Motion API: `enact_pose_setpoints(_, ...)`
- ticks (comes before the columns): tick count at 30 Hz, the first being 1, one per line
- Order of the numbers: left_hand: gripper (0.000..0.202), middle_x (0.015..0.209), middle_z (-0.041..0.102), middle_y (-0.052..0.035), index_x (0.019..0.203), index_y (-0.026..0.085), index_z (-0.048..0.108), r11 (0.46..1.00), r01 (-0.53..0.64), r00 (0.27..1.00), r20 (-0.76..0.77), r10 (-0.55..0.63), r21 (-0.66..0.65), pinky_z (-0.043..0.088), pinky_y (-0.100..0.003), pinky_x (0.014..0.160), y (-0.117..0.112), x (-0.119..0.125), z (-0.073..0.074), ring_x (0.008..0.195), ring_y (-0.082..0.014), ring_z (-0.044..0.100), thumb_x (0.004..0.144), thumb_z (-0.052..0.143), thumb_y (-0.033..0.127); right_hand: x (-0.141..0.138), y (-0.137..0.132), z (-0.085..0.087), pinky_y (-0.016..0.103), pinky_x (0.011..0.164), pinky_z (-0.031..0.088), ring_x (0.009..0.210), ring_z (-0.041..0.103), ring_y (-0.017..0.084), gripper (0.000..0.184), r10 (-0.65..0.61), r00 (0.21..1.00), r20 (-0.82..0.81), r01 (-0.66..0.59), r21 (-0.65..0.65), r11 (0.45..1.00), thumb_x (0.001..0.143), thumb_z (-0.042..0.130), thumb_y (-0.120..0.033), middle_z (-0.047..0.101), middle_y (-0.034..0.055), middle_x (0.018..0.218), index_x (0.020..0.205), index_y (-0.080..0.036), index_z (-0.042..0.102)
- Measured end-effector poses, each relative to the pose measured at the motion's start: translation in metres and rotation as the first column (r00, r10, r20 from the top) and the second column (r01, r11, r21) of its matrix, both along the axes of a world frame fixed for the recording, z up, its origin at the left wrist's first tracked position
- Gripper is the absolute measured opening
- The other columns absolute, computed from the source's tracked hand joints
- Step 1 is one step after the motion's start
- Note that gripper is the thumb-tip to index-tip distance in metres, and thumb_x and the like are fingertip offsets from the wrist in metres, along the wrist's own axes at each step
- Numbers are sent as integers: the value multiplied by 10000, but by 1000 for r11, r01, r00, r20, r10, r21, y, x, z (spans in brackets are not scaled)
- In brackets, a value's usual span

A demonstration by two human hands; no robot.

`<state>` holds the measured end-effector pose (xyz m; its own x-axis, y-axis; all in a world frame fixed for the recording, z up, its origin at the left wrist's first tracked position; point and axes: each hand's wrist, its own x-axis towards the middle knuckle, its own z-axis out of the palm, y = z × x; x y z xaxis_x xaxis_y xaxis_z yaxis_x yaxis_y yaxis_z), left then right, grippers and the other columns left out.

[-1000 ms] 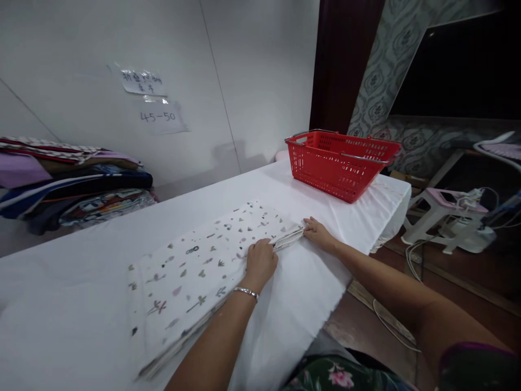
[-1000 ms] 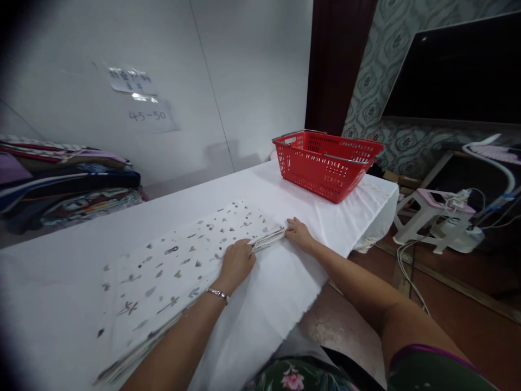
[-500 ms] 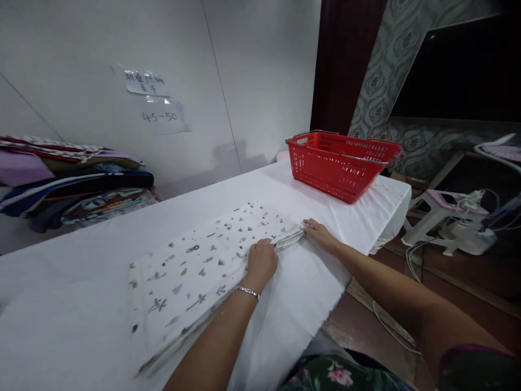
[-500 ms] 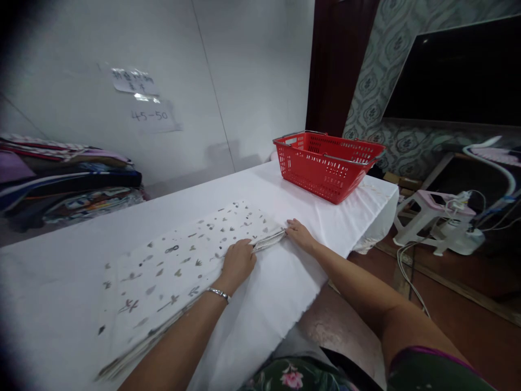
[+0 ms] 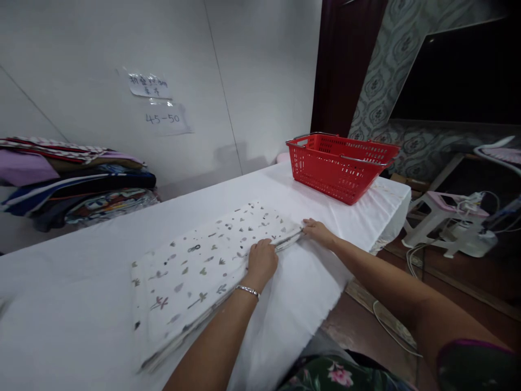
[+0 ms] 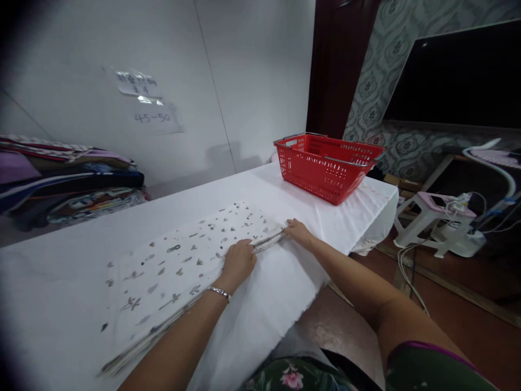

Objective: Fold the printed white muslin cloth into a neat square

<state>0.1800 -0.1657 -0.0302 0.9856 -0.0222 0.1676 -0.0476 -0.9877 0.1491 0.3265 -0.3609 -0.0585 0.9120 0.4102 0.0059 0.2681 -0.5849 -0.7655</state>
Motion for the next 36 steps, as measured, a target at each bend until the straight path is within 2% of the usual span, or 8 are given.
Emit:
enact_pose_setpoints(5, 233, 1117, 592, -107, 894, 158, 644, 996, 68, 997, 30, -70, 61, 358, -384, 893, -2, -3, -8, 1061, -231, 492, 831, 427, 101, 5, -6, 3, 489, 1088, 257, 1370, 221, 323, 207, 18, 1000, 13, -18, -13, 1000, 699, 579, -283, 543, 81, 1297, 511, -199, 603)
enact_pose_setpoints(12, 246, 1061, 591, -101, 862, 156, 619, 987, 109, 993, 34, -114, 113, 368, -391, 844, -2, -9, -12, 1000, -234, 496, 823, 397, 58, 1, -9, 1, 487, 1096, 243, 1378, 200, 317, 171, 45, 999, 17, -44, -66, 997, 695, 591, -279, 518, 93, 1323, 550, -195, 625)
enact_pose_setpoints(19, 280, 1346, 475, -65, 1096, 234, 570, 987, 156, 986, 61, -155, -21, 356, -393, 952, -2, -12, -7, 1181, -230, 441, 837, 481, 176, -1, -15, 1, 490, 1085, 259, 1377, 213, 297, 233, 97, 995, 38, -94, -77, 993, 735, 575, -301, 517, 79, 1328, 528, -197, 598)
enact_pose_setpoints(23, 207, 1338, 491, -62, 1029, 223, 603, 974, 194, 980, 60, -188, -117, 356, -387, 981, -9, -1, -1, 1207, -222, 447, 873, 477, 274, 1, -16, -1, 486, 1094, 246, 1378, 217, 277, 234, 121, 992, 44, -118, -72, 990, 744, 564, -312, 534, 67, 1311, 541, -204, 605)
enact_pose_setpoints(26, 180, 1200, 573, -62, 902, 200, 607, 969, 188, 982, 52, -182, -159, 396, -346, 912, -19, 15, 4, 1070, -191, 535, 892, 443, 272, 3, -15, -4, 494, 1104, 220, 1377, 223, 276, 231, 127, 991, 44, -123, -71, 990, 751, 556, -307, 539, 70, 1304, 554, -207, 623)
enact_pose_setpoints(29, 140, 1037, 610, -51, 958, 190, 568, 976, 159, 987, 40, -154, -148, 418, -311, 817, -29, 33, 9, 929, -174, 566, 869, 471, 238, 4, -15, -5, 479, 1117, 193, 1380, 217, 266, 220, 129, 991, 36, -127, -69, 990, 749, 557, -304, 534, 66, 1312, 567, -206, 634)
enact_pose_setpoints(33, 242, 1023, 607, -56, 1083, 205, 561, 981, 169, 986, 8, -169, -90, 409, -318, 790, -38, 52, 8, 954, -200, 539, 863, 460, 214, 5, -16, -4, 482, 1118, 182, 1386, 192, 274, 195, 119, 993, 6, -118, -80, 990, 742, 570, -316, 477, 60, 1369, 616, -201, 665)
enact_pose_setpoints(36, 290, 994, 610, -50, 1050, 238, 614, 977, 203, 979, -11, -204, -64, 399, -315, 785, -39, 57, 3, 938, -194, 532, 887, 384, 170, 6, -17, -3, 495, 1114, 177, 1384, 192, 290, 170, 133, 991, -18, -134, -100, 986, 735, 581, -309, 442, 60, 1398, 660, -198, 685)
